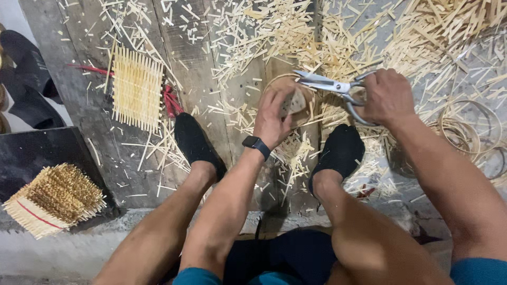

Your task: The person weaves small round bamboo baskets by placing a woven mat on a wooden form, wrapping a bamboo ring around the edge, and trimming excess strands with shears. The person repeats this process for multiple baskets, stacking finished units nearby.

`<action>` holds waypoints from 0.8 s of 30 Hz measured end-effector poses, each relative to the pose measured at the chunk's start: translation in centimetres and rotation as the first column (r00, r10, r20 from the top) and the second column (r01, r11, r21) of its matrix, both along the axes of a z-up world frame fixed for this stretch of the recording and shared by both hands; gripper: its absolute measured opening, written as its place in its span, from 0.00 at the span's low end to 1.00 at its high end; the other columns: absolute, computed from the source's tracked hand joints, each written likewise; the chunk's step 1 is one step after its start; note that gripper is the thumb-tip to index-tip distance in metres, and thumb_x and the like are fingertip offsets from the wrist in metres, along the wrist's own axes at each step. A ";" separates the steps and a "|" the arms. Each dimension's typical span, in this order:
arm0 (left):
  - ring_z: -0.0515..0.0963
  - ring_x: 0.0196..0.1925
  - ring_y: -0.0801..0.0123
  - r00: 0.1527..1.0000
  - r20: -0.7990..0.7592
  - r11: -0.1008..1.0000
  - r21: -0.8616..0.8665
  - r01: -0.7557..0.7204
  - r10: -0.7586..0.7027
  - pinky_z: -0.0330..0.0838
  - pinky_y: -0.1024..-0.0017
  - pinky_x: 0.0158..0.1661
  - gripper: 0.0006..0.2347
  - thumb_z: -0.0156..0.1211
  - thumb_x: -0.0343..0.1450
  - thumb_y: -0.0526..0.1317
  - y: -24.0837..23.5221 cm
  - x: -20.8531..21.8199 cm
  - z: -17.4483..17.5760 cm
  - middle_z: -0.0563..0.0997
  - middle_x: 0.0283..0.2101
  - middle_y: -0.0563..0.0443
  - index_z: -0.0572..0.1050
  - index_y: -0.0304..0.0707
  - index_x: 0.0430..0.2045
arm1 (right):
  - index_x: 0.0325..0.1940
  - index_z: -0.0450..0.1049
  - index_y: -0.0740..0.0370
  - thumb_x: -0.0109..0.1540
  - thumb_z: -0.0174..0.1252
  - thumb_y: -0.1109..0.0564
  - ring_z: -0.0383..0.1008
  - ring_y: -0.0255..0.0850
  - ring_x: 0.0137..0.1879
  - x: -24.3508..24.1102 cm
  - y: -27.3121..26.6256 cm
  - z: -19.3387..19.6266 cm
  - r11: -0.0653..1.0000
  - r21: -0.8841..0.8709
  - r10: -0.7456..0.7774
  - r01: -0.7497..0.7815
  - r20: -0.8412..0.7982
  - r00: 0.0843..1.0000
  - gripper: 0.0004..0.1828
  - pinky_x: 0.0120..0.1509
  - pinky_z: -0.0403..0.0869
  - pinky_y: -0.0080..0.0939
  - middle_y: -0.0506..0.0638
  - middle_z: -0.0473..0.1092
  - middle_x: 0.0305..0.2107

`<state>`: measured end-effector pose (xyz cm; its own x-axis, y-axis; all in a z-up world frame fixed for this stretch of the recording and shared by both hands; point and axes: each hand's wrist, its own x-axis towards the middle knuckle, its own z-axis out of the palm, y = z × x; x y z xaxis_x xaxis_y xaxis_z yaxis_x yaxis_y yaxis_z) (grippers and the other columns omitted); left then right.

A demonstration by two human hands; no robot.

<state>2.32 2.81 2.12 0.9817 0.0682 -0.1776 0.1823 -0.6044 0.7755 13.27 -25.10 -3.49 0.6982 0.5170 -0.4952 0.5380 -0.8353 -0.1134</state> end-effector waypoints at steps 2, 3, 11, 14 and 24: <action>0.72 0.62 0.46 0.995 0.020 0.995 -0.022 0.095 -0.095 0.68 0.57 0.64 0.32 0.63 0.56 0.24 0.6 0.5 0.2 0.74 0.55 0.42 0.71 0.42 0.58 | 0.39 0.77 0.65 0.55 0.63 0.35 0.74 0.50 0.40 0.1 0.8 -0.5 1.000 0.012 0.007 -0.008 0.020 1.000 0.29 0.43 0.77 0.51 0.59 0.72 0.31; 0.72 0.61 0.45 0.995 0.005 0.994 -0.025 0.103 -0.103 0.68 0.57 0.64 0.32 0.64 0.57 0.24 0.7 0.7 0.3 0.74 0.54 0.42 0.70 0.42 0.58 | 0.40 0.78 0.66 0.54 0.63 0.39 0.75 0.50 0.40 0.0 1.0 -0.8 0.998 0.066 0.012 -0.017 0.079 0.997 0.26 0.43 0.77 0.51 0.59 0.72 0.30; 0.74 0.59 0.47 0.990 -0.059 0.990 -0.063 0.124 -0.127 0.70 0.60 0.61 0.32 0.65 0.55 0.23 1.1 1.2 0.8 0.74 0.54 0.43 0.72 0.45 0.57 | 0.39 0.78 0.59 0.58 0.62 0.47 0.76 0.49 0.42 -0.8 -1.1 -1.4 0.980 0.201 -0.038 0.011 0.127 0.991 0.14 0.42 0.76 0.53 0.54 0.73 0.32; 0.75 0.59 0.48 0.992 -0.042 0.991 -0.051 0.120 -0.122 0.71 0.61 0.62 0.33 0.64 0.56 0.23 1.1 1.1 0.9 0.75 0.53 0.43 0.72 0.46 0.58 | 0.37 0.79 0.57 0.60 0.64 0.47 0.76 0.47 0.37 -0.6 -1.3 -1.5 0.976 0.203 -0.098 0.085 0.058 0.993 0.12 0.39 0.76 0.52 0.52 0.73 0.29; 0.79 0.51 0.56 0.909 -0.323 0.963 0.131 -0.234 0.264 0.74 0.60 0.52 0.23 0.67 0.67 0.47 -0.1 0.3 -2.6 0.79 0.49 0.42 0.74 0.41 0.55 | 0.52 0.73 0.66 0.52 0.74 0.51 0.68 0.53 0.51 -0.4 -3.9 -2.5 0.850 0.172 -0.527 0.498 0.281 0.802 0.30 0.58 0.70 0.51 0.61 0.66 0.44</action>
